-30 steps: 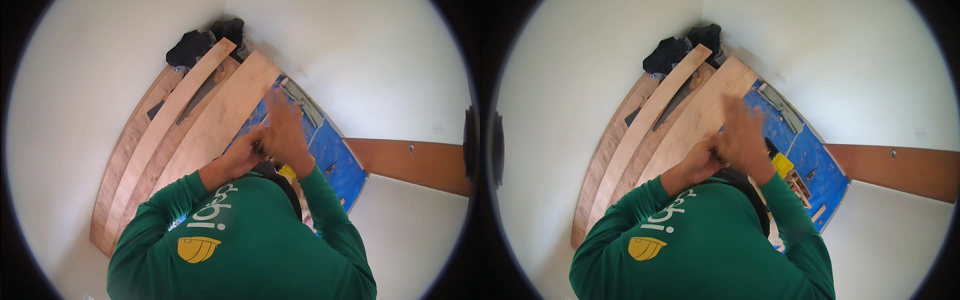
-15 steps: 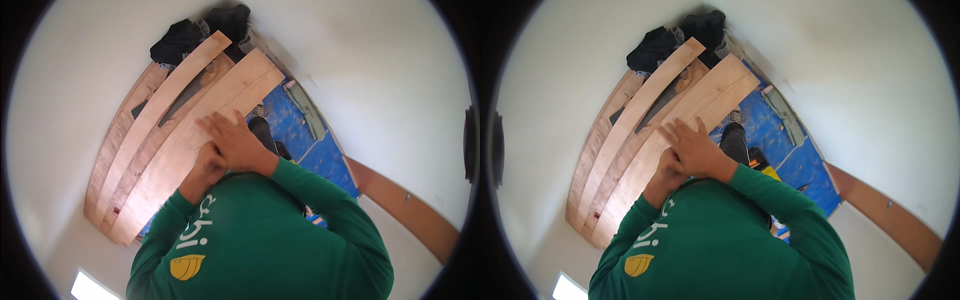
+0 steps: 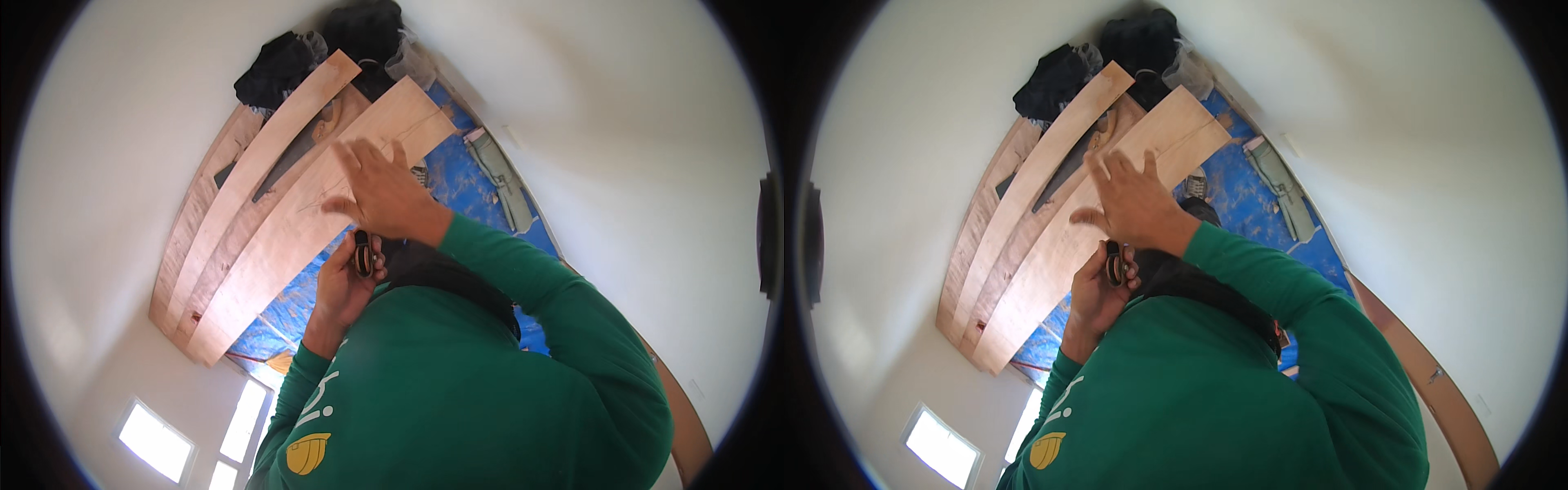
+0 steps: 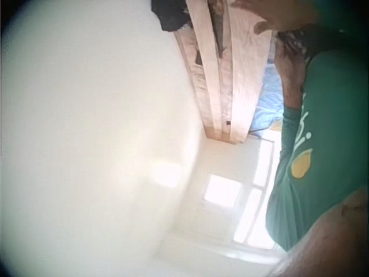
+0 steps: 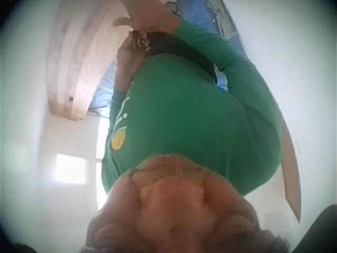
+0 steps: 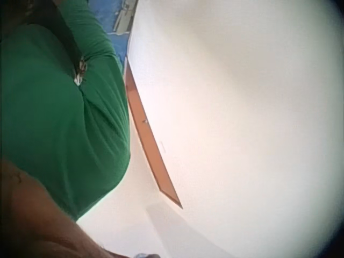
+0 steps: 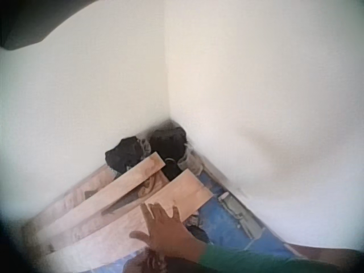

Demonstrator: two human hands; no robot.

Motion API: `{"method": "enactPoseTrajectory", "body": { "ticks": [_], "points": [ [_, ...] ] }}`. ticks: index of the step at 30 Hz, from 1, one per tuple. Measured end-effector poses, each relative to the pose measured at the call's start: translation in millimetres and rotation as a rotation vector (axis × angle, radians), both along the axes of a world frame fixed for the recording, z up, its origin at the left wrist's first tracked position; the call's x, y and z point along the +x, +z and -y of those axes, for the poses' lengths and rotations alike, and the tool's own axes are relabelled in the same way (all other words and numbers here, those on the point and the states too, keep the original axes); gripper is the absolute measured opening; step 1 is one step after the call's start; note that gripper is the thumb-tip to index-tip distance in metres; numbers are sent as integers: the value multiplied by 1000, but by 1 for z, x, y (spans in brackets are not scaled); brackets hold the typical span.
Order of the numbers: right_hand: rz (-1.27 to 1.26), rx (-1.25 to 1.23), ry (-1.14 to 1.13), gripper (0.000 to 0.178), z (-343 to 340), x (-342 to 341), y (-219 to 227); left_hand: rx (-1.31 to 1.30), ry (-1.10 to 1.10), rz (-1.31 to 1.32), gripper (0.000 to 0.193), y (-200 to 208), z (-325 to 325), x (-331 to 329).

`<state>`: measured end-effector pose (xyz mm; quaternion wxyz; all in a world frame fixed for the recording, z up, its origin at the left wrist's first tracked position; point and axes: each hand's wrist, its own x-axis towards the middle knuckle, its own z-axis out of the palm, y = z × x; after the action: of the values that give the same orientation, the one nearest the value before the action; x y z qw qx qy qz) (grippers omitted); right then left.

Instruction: The person installs wooden planks on a wall using a cordless drill. They position the planks, drill screws to secure them, and use a hand saw to cut a plank to fit.

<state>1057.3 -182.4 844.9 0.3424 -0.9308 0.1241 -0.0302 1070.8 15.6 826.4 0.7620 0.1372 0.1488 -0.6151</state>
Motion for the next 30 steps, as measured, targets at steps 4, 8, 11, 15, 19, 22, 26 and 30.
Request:
{"method": "enactPoseTrajectory", "body": {
  "ticks": [4,8,11,15,19,22,26,30],
  "points": [
    [56,70,478,103,-23,-23,20,410,325,243,40,-5,8,-13],
    [-75,3,274,101,-20,-16,7,365,2,279,48,-7,15,-12],
    [-213,-15,71,101,-5,-5,2,-120,106,24,55,-11,14,-13],
    [-114,-77,679,100,-22,-25,-2,491,236,162,44,-28,16,-25],
    [-247,121,376,103,24,0,-15,141,209,41,44,-34,52,-39],
    [-135,61,289,104,68,9,-19,235,265,-111,42,-18,103,-37],
    [-93,126,686,103,101,-20,-13,849,319,-149,41,-1,174,-48],
    [-150,57,602,102,159,-8,-79,788,244,-73,44,-21,208,-55]
  ]
}}
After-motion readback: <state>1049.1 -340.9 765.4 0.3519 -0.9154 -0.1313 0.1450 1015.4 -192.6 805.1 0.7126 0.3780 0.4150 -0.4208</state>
